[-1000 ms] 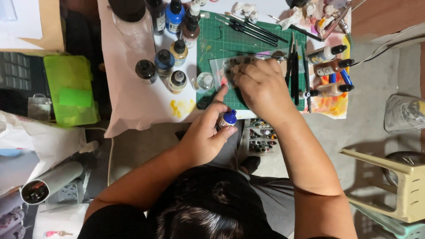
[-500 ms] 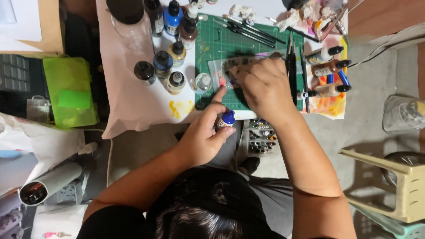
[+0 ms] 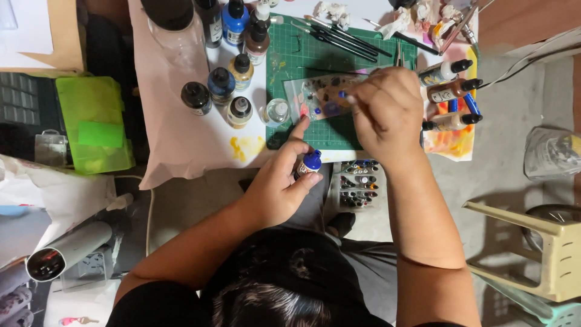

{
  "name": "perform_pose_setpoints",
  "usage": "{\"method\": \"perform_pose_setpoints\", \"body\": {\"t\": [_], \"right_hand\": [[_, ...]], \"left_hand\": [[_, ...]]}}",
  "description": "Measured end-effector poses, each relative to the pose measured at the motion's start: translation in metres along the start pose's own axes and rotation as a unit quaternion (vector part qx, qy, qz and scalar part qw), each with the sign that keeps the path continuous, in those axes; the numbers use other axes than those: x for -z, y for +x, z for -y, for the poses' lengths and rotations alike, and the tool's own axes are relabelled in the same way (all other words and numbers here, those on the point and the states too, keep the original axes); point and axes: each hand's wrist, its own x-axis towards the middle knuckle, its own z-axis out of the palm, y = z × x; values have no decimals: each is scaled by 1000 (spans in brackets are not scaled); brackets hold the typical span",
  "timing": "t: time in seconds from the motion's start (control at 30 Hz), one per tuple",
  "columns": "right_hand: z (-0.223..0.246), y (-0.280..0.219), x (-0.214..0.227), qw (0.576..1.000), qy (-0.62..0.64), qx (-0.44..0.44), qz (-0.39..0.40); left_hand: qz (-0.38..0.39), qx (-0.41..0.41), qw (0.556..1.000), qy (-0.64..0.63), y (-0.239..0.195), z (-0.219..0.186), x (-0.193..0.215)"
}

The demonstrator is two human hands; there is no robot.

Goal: Painting fine details on a miniature figurine head using a small brush and various paints.

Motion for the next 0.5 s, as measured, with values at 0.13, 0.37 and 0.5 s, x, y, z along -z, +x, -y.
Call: {"method": "perform_pose_setpoints", "body": {"t": [0.13, 0.37, 0.5], "right_hand": [[16, 5, -27, 998, -34, 40, 40], [13, 10, 2, 999, -49, 15, 13], [22, 11, -16, 999, -29, 17, 15]], "left_hand": [[-3, 9, 1000, 9, 1, 3, -2], [-6, 2, 1000, 15, 1, -5, -1], [-10, 10, 1000, 19, 2, -5, -1]]}}
